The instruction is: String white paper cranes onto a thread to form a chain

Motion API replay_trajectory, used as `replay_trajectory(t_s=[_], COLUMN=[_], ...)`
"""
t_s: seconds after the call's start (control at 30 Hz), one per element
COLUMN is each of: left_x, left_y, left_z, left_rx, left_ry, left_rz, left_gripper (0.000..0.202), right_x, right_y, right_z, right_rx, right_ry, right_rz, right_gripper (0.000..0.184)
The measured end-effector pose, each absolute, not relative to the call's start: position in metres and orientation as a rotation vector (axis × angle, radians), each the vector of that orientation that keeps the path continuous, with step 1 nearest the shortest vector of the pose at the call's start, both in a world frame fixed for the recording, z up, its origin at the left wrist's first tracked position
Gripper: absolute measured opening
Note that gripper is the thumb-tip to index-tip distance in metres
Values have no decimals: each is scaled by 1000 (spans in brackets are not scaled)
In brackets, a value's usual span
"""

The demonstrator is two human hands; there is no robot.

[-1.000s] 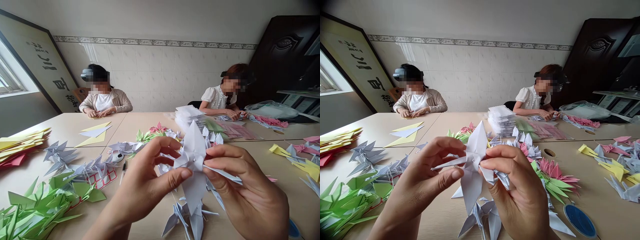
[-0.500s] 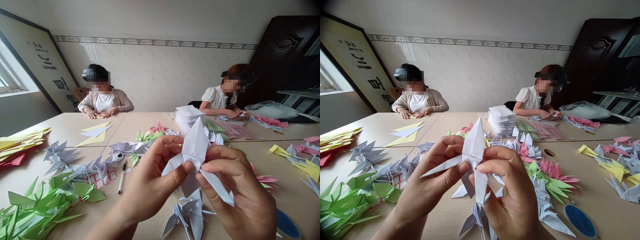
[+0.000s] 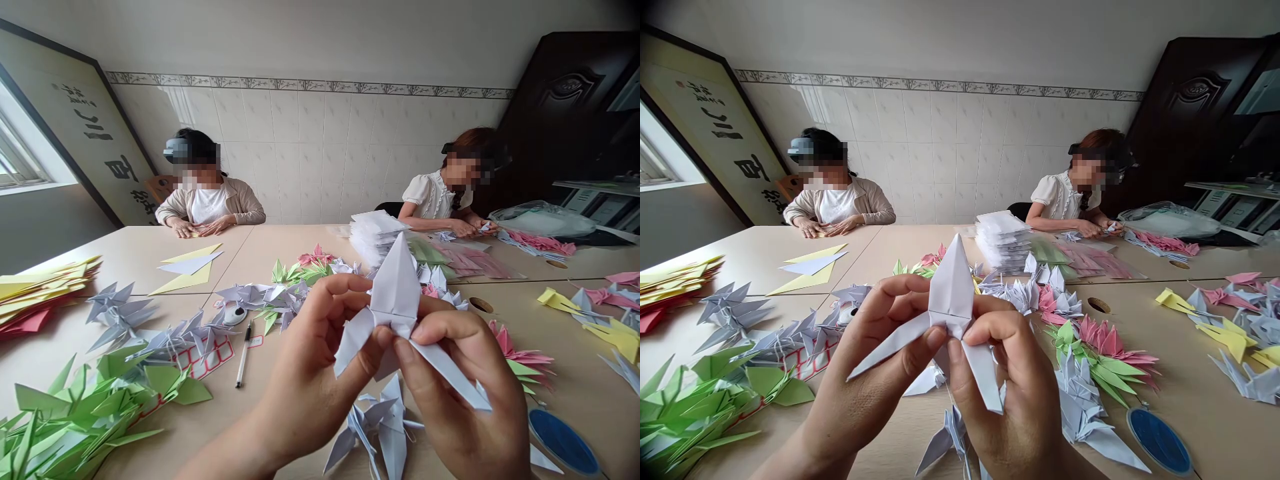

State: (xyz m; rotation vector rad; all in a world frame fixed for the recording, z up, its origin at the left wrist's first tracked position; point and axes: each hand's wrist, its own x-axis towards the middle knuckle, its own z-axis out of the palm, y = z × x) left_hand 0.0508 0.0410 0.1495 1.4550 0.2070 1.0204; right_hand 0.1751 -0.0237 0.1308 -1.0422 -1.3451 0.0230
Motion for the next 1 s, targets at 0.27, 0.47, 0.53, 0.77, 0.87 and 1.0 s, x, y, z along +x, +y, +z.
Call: replay_trajectory(t_s=[0.27, 0.47, 0.53, 0.77, 0.87, 1.0], left_x=[51, 49, 48, 39, 38, 40], left_y=[41, 48, 52, 69, 75, 79], left_z=[153, 152, 152, 153, 153, 152], left_rx=[1423, 1337, 1310, 1164, 1187, 1280], left_ry=[192, 78, 62, 74, 93, 159], left_rz=[1012, 907, 886, 788, 803, 783], left_gripper=[21, 20, 21, 16, 15, 22], right_x=[177, 178, 180, 188, 194, 202], right_y=[-26, -25, -25, -31, -29, -24], right_z=[126, 128, 129, 134, 136, 134], right_rx=[-1056, -1057, -1055, -1004, -961, -998], right_ry=[-1309, -1325, -1363, -1315, -1235, -1243], right_rz=[-20, 25, 77, 357, 435, 548], right_gripper=[18, 19, 19, 16, 14, 16])
